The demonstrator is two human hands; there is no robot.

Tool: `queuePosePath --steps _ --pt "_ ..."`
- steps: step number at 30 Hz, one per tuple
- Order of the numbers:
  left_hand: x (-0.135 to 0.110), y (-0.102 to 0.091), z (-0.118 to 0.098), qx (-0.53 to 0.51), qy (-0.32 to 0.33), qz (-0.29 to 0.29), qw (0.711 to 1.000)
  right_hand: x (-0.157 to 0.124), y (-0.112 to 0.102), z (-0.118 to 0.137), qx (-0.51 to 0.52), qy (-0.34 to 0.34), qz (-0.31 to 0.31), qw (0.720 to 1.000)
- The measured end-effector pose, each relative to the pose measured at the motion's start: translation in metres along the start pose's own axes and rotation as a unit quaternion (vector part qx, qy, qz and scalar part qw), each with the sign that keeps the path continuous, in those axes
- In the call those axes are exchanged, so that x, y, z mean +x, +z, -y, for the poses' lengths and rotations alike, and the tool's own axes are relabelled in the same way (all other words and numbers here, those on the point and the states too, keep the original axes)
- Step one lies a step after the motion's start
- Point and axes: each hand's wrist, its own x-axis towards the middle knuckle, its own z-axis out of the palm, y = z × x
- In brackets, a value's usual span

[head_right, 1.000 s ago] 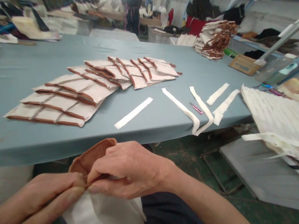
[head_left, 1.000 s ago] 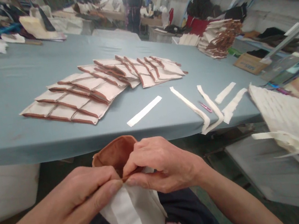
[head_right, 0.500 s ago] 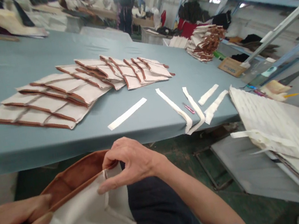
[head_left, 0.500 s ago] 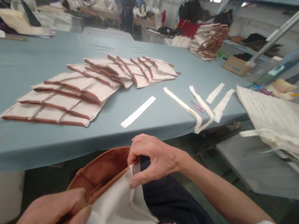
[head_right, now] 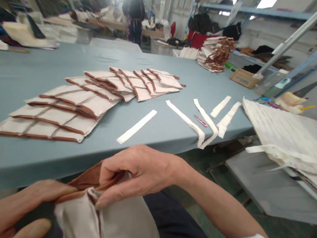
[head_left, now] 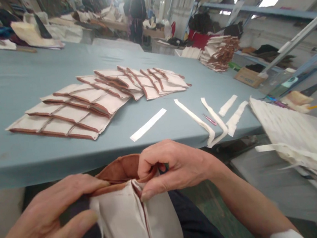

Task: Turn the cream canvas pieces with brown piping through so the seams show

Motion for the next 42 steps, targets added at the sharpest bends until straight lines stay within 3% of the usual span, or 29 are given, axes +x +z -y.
queuePosePath --steps 2,5,8,14,23,30,35,42 --pt "0.018 0.002 -0.02 -0.028 0.018 -0.006 0.999 0.006 -0.003 0.005 0.019 0.021 0.016 0.999" --pt "0.038 0.006 -0.037 -0.069 0.043 0.059 0.995 0.011 -0.003 0.005 0.021 0.026 0.024 0.999" --pt "0.049 0.012 -0.037 -0.088 0.03 0.115 0.989 0.009 -0.001 -0.001 0.023 0.037 0.023 0.999" --pt "0.048 0.022 -0.028 -0.145 0.001 0.163 0.976 0.003 0.002 -0.012 0.045 0.063 0.019 0.997" --pt "0.046 0.032 -0.025 -0.169 -0.046 0.146 0.974 0.0 0.006 -0.031 0.099 0.063 0.004 0.993" --pt "0.042 0.037 -0.011 -0.173 -0.036 0.144 0.974 -0.003 0.01 -0.042 0.136 0.064 0.007 0.989" --pt "0.043 0.035 -0.027 -0.115 -0.046 0.127 0.984 -0.003 0.012 -0.034 0.1 0.053 -0.009 0.994" --pt "0.041 0.036 -0.046 0.004 -0.001 0.104 0.995 -0.003 0.016 -0.027 0.023 0.043 -0.023 0.999"
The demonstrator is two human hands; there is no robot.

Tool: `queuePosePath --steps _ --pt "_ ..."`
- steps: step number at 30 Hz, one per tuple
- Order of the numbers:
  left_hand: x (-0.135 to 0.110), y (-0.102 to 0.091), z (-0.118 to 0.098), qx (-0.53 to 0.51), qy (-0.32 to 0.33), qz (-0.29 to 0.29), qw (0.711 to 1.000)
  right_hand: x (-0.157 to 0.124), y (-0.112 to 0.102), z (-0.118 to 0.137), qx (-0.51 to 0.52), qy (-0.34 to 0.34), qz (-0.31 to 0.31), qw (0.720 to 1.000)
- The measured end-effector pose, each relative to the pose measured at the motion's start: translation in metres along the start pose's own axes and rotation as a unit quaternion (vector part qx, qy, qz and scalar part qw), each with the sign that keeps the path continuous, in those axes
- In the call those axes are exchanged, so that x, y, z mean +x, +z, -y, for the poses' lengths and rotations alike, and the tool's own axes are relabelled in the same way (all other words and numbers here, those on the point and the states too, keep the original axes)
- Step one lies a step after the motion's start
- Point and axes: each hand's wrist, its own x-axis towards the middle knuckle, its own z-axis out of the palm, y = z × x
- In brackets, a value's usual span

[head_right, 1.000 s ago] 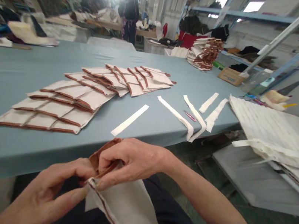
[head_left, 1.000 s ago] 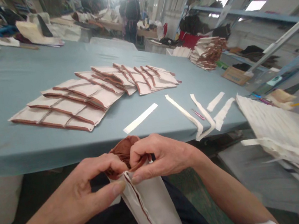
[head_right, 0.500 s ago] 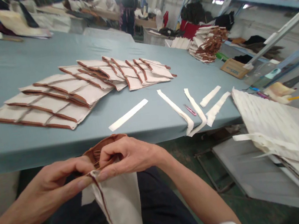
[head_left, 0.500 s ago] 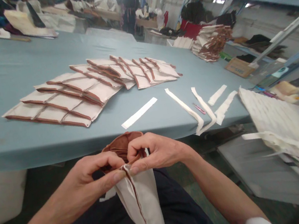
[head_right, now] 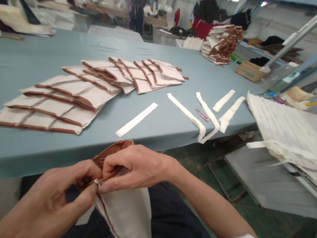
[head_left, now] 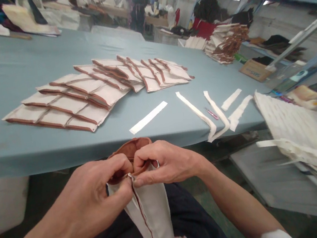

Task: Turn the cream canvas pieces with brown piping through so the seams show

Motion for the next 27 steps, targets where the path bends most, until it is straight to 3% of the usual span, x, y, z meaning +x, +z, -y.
queuePosePath --steps 10,14,22,27 --pt "-0.006 -0.004 0.002 -0.1 -0.03 0.005 0.994 -0.002 0.01 0.009 -0.029 0.026 -0.038 0.999" --pt "-0.009 -0.007 0.001 -0.126 -0.024 0.002 0.992 -0.001 0.015 0.007 0.01 0.013 -0.032 0.999" --pt "-0.017 -0.005 0.019 -0.158 -0.093 0.024 0.983 0.0 0.015 0.007 0.016 0.019 -0.026 0.999" --pt "-0.015 -0.005 0.016 -0.119 -0.06 -0.006 0.991 0.001 0.013 0.01 -0.043 -0.001 -0.031 0.999"
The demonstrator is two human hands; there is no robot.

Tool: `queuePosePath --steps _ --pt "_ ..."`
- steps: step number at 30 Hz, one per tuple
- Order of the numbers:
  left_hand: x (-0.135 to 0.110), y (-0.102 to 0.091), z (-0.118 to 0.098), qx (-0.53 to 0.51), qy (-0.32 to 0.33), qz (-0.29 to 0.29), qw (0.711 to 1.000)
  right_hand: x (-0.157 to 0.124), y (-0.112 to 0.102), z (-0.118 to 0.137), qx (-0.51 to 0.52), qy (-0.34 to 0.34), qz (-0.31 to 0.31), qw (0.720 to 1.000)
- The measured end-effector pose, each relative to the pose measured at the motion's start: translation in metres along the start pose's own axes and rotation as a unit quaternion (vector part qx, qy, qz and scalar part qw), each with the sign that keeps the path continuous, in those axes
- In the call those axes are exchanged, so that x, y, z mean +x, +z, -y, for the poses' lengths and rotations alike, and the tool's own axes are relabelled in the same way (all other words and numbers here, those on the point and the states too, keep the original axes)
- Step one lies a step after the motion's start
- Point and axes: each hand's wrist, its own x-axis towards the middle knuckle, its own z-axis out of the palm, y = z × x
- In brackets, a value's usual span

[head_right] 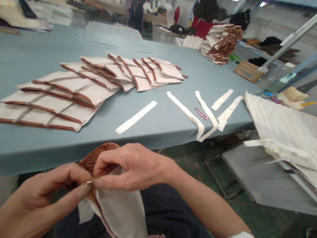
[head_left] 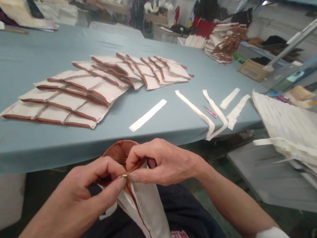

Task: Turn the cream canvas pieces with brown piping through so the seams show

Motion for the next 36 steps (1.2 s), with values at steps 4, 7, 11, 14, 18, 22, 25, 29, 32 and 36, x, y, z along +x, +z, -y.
queuePosePath --steps 4,7,11,14,18,22,25,29,32,36 --pt "0.002 0.003 -0.001 0.052 0.033 -0.044 0.997 0.002 0.007 0.002 -0.099 -0.017 -0.046 0.994" --pt "0.002 0.006 0.005 0.056 0.006 -0.038 0.998 0.002 0.016 0.001 -0.161 -0.049 -0.097 0.981" --pt "0.001 0.01 0.01 0.036 -0.033 -0.015 0.999 0.002 0.028 -0.003 -0.17 -0.032 -0.127 0.977" --pt "0.001 0.011 0.006 0.033 -0.047 -0.01 0.998 0.003 0.034 -0.005 -0.11 0.033 -0.136 0.984" --pt "0.002 0.011 0.003 0.039 -0.04 -0.009 0.998 0.004 0.038 -0.004 -0.065 0.075 -0.136 0.986" --pt "-0.001 0.014 0.006 0.061 -0.012 -0.021 0.998 0.002 0.033 0.003 -0.085 0.077 -0.096 0.989" --pt "-0.006 0.017 0.007 0.111 0.02 -0.064 0.992 0.003 0.026 0.008 -0.099 0.109 -0.063 0.987" --pt "-0.011 0.018 0.004 0.179 0.073 -0.091 0.977 0.007 0.022 0.007 -0.106 0.138 -0.045 0.984" --pt "-0.013 0.016 0.002 0.184 0.073 -0.081 0.977 0.008 0.022 0.005 -0.121 0.135 -0.037 0.983" --pt "-0.015 0.017 0.01 0.211 0.079 -0.072 0.972 0.007 0.022 0.001 -0.086 0.129 -0.04 0.987"
